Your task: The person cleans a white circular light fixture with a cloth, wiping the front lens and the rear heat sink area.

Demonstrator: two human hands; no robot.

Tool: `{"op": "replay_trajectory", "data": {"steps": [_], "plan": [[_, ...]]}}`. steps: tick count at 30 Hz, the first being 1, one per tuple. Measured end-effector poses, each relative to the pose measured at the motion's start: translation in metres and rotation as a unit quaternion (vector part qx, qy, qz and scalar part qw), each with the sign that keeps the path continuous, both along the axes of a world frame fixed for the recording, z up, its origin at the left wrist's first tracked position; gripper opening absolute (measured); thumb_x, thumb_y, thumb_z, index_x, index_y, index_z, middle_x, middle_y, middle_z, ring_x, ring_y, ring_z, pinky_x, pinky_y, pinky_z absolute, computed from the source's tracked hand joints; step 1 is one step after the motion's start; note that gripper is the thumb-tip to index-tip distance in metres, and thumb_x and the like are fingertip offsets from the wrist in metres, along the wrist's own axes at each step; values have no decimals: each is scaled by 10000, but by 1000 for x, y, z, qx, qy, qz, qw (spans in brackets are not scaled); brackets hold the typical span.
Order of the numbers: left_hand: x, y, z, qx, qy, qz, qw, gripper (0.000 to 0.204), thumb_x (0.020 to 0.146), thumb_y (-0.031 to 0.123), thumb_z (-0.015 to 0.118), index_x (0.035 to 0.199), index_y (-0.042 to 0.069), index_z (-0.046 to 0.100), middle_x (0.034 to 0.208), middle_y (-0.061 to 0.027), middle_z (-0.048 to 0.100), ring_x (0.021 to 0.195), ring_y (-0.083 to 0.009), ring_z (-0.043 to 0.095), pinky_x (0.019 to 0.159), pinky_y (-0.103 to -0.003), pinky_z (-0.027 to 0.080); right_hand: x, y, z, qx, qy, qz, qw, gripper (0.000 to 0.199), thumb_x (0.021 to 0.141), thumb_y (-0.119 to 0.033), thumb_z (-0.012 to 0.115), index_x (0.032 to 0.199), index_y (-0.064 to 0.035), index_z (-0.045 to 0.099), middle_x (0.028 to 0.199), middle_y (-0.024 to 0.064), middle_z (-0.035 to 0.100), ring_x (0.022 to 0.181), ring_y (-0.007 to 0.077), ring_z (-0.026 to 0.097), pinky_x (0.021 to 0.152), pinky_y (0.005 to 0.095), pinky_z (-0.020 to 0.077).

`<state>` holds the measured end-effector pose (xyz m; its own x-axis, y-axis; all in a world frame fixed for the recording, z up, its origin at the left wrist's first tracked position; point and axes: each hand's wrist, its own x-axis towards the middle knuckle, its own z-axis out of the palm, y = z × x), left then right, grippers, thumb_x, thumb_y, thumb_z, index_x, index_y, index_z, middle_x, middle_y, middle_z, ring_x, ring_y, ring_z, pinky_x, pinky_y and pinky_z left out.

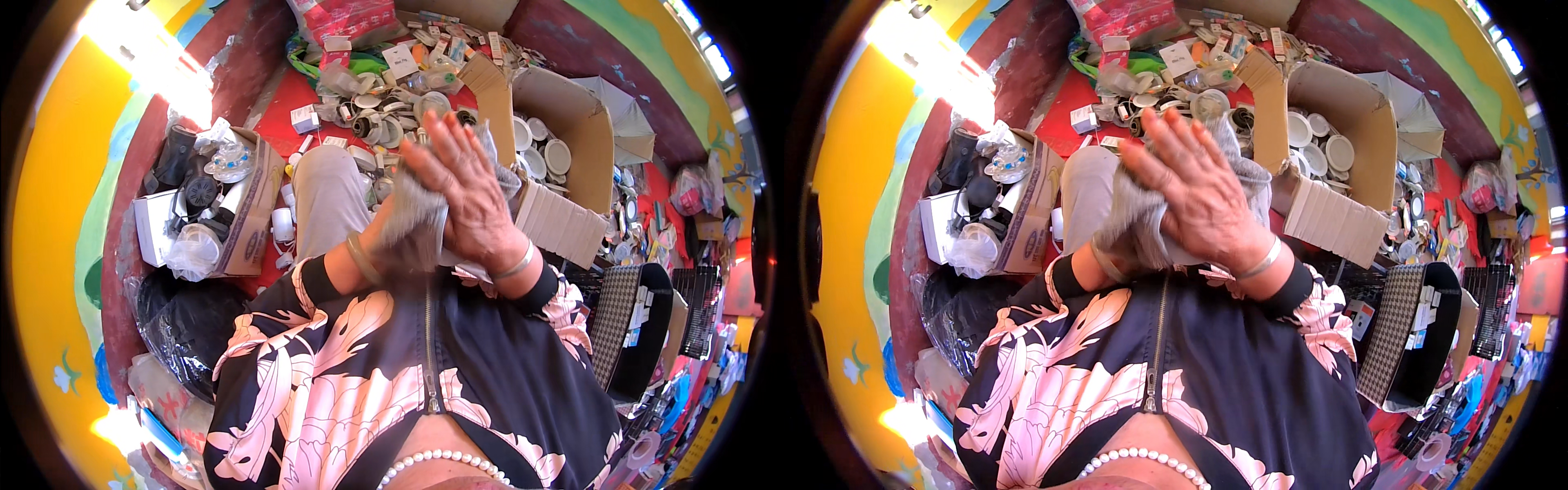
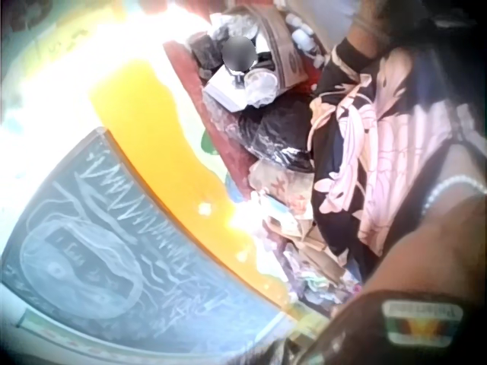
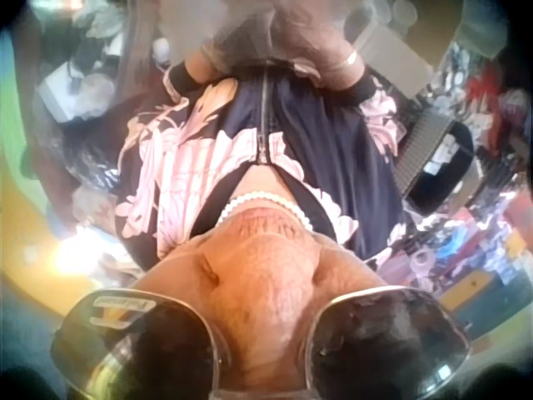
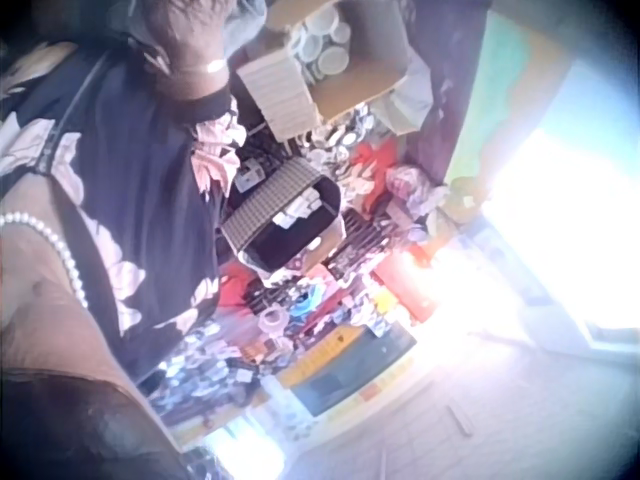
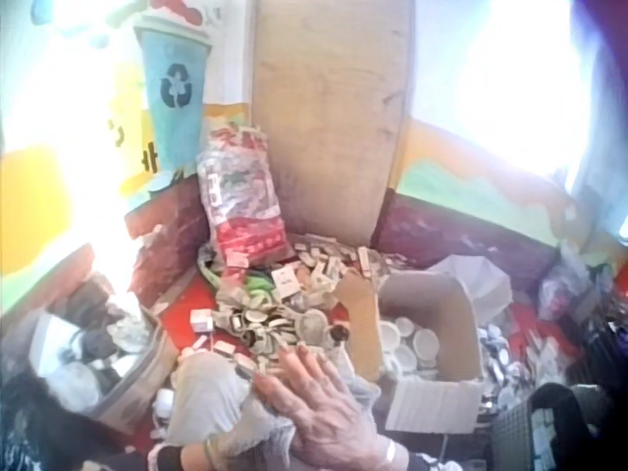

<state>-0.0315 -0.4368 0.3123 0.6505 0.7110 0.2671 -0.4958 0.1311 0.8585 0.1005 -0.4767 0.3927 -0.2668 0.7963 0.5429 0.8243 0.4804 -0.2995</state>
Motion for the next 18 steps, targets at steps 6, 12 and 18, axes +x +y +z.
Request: {"op": "replay_trajectory", "data": {"steps": [6, 12, 18], "plan": [[9, 25, -30, 256, 128, 50, 957, 505, 866, 131, 567, 1330, 25, 395, 1327, -112, 458, 1217, -202, 454, 1040, -316, 351, 24, 18, -31, 6, 56, -93, 994, 645, 745, -59, 514, 1375, -91, 378, 1475, 172, 255, 1370, 340, 226, 1120, 431, 169], [-4, 11, -22, -61, -82, -17, 995, 554, 847, 75, 611, 1343, 36, 366, 1343, -96, 437, 1221, -207, 449, 1028, -325, 358, 5, -18, -46, -70, 43, 18, 996, 730, 718, -131, 587, 1395, -56, 328, 1487, 175, 223, 1383, 335, 200, 1124, 441, 158], [-21, 11, -33, 335, 157, 188, 910, 583, 837, 111, 637, 1343, 32, 358, 1361, -103, 406, 1224, -219, 442, 1023, -332, 360, -5, 2, -10, -34, -14, 109, 993, 694, 706, -143, 598, 1368, -152, 388, 1477, 145, 258, 1373, 315, 232, 1122, 432, 178]]}}
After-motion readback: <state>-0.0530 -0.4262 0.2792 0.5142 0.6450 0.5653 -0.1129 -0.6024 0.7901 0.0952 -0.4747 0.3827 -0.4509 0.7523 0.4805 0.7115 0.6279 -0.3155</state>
